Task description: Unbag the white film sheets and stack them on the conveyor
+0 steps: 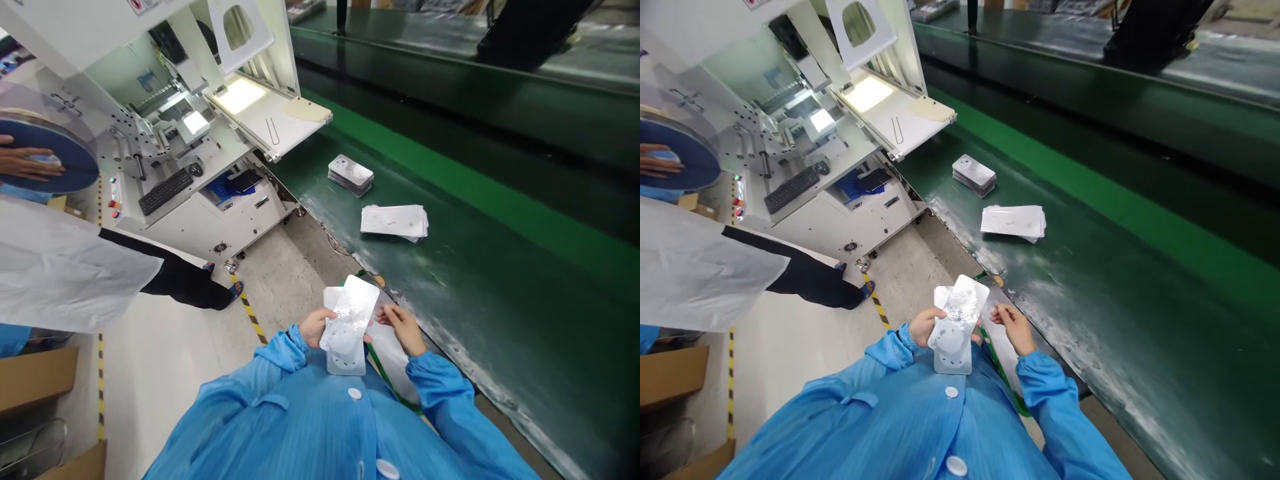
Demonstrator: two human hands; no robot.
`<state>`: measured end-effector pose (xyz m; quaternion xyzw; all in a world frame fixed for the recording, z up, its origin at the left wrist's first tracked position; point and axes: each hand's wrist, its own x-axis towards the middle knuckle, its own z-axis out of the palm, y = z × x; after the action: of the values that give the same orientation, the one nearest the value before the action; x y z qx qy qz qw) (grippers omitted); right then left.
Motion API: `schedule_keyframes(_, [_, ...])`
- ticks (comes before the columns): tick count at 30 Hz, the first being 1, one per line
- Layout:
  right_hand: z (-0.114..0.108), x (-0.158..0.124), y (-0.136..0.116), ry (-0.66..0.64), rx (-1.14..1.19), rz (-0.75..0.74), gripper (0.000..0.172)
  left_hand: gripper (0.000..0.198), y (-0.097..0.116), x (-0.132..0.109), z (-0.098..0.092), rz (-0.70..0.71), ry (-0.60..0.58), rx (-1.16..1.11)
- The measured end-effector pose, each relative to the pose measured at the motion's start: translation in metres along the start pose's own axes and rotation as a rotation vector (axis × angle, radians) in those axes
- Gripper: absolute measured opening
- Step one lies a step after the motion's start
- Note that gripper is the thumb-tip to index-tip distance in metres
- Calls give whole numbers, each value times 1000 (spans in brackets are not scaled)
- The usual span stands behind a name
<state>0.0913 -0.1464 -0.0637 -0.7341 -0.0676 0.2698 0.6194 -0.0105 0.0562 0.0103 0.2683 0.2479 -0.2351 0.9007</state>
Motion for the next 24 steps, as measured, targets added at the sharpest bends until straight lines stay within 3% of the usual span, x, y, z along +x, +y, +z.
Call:
schedule_keyframes(3, [8, -7, -65, 33, 200, 21, 60, 46, 4, 6, 10, -2, 47, 71])
schedule_keyframes(7, [2, -2, -116, 178, -12, 4, 54, 48, 13, 11, 23, 75, -9, 113])
schedule_keyframes(13, [-7, 2, -135, 88, 2, 128, 56, 43, 30, 13, 22, 79, -55, 103])
schedule_keyframes(19, [24, 2, -147, 0, 286, 196, 71, 71, 47, 12, 34, 198, -40, 247])
schedule_keyframes(24, [51, 2, -147, 41, 387, 165, 74, 61, 41, 16, 49, 223, -60, 309])
